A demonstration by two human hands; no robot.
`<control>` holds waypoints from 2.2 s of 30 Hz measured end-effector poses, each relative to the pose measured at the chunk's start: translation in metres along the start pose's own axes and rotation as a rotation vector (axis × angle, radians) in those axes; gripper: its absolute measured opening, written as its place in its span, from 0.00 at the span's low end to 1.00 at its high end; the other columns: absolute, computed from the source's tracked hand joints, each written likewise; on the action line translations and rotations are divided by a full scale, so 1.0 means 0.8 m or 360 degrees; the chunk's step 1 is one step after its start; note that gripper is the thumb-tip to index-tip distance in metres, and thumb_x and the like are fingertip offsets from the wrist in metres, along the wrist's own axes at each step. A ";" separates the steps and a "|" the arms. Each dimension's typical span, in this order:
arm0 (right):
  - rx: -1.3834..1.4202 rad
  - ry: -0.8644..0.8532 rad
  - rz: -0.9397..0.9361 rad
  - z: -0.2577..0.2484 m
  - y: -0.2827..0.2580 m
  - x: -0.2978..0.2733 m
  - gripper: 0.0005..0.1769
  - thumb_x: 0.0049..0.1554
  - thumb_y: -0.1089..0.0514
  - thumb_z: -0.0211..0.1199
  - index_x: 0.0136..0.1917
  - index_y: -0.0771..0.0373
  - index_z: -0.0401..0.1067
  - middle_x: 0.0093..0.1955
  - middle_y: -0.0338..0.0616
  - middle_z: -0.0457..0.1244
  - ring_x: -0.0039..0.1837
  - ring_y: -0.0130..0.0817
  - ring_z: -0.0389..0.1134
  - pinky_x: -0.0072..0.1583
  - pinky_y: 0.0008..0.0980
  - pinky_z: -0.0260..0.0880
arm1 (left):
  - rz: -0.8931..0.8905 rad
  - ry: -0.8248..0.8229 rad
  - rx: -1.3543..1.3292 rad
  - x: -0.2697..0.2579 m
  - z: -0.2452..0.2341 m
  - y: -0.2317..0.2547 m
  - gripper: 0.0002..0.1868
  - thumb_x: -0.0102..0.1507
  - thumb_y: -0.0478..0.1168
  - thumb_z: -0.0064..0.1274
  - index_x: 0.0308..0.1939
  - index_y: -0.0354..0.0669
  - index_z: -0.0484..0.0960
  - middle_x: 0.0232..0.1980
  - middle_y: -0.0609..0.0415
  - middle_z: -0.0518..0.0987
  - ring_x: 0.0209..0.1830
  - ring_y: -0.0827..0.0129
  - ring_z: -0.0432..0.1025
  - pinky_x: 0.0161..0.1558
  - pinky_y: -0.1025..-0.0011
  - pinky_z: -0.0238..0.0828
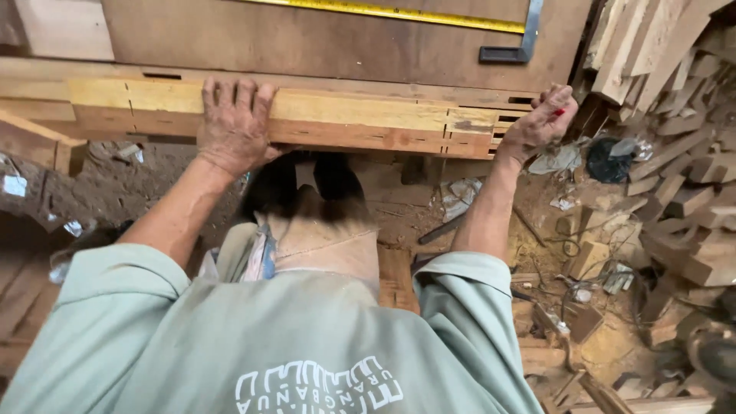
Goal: Measuring and marking wooden boards using a tape measure, pencil, and a square in a workshop.
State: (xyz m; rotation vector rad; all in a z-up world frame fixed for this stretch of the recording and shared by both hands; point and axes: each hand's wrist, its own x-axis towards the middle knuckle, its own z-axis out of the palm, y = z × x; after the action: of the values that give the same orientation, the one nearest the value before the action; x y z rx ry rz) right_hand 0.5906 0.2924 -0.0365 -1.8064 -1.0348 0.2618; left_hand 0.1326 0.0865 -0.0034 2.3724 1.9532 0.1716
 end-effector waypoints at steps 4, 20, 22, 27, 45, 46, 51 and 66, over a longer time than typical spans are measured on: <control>0.0292 -0.0454 -0.0617 0.013 -0.017 -0.026 0.21 0.69 0.44 0.46 0.42 0.60 0.67 0.37 0.38 0.58 0.37 0.28 0.61 0.40 0.26 0.65 | -0.0090 -0.0035 0.0347 0.003 -0.022 0.008 0.64 0.34 0.79 0.70 0.64 0.48 0.70 0.53 0.52 0.71 0.47 0.60 0.66 0.61 0.59 0.59; 0.0359 -0.0338 -0.0342 0.026 0.018 -0.019 0.26 0.66 0.37 0.48 0.46 0.60 0.73 0.37 0.40 0.67 0.38 0.29 0.68 0.42 0.25 0.74 | -0.0059 -0.0153 0.0247 0.001 -0.013 0.007 0.61 0.43 0.78 0.66 0.67 0.44 0.64 0.56 0.45 0.70 0.55 0.50 0.68 0.69 0.48 0.53; 0.0403 -0.0300 -0.0236 0.021 0.013 -0.013 0.27 0.64 0.37 0.50 0.48 0.62 0.76 0.38 0.41 0.68 0.39 0.29 0.69 0.41 0.25 0.73 | -0.0061 -0.0151 0.0280 0.001 -0.014 0.008 0.61 0.41 0.77 0.66 0.67 0.45 0.64 0.56 0.47 0.71 0.55 0.52 0.68 0.69 0.50 0.53; 0.0540 -0.0112 -0.0202 0.012 -0.017 -0.011 0.25 0.63 0.37 0.51 0.42 0.60 0.69 0.36 0.36 0.58 0.38 0.28 0.59 0.41 0.28 0.61 | -0.0074 -0.0155 0.0288 0.002 -0.020 0.009 0.59 0.44 0.76 0.64 0.67 0.43 0.66 0.56 0.46 0.72 0.55 0.50 0.68 0.69 0.49 0.53; 0.0436 -0.0391 -0.0411 0.033 0.035 -0.009 0.27 0.66 0.36 0.47 0.43 0.58 0.72 0.34 0.38 0.63 0.36 0.27 0.64 0.38 0.22 0.69 | -0.0080 -0.0209 0.0353 0.002 -0.016 0.010 0.63 0.38 0.75 0.63 0.69 0.46 0.65 0.56 0.49 0.71 0.55 0.56 0.65 0.66 0.55 0.53; 0.0437 -0.0388 -0.0410 0.027 0.015 -0.014 0.27 0.66 0.36 0.47 0.43 0.58 0.72 0.34 0.38 0.63 0.36 0.27 0.64 0.38 0.22 0.69 | -0.0077 -0.0207 0.0354 0.003 -0.017 0.010 0.63 0.38 0.75 0.63 0.69 0.46 0.65 0.56 0.49 0.71 0.55 0.56 0.65 0.66 0.55 0.53; 0.0589 -0.0181 -0.0187 0.007 -0.016 -0.014 0.24 0.63 0.37 0.51 0.41 0.59 0.70 0.36 0.37 0.63 0.38 0.27 0.63 0.40 0.23 0.65 | -0.0083 -0.0273 0.0473 0.003 -0.015 0.011 0.64 0.39 0.80 0.60 0.70 0.49 0.62 0.56 0.51 0.71 0.55 0.58 0.66 0.68 0.56 0.51; 0.0219 -0.0863 -0.1114 -0.057 -0.099 -0.013 0.27 0.79 0.46 0.60 0.52 0.76 0.70 0.45 0.56 0.60 0.47 0.47 0.61 0.52 0.42 0.64 | -0.0190 -0.0546 0.0119 0.025 -0.033 0.017 0.58 0.51 0.75 0.65 0.72 0.49 0.58 0.61 0.44 0.67 0.57 0.51 0.63 0.62 0.49 0.59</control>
State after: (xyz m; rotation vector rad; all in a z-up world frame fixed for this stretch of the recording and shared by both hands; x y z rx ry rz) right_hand 0.5692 0.2658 0.0494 -1.1677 -1.9053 0.3831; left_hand 0.1464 0.1026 0.0255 2.1410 1.9520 -0.2998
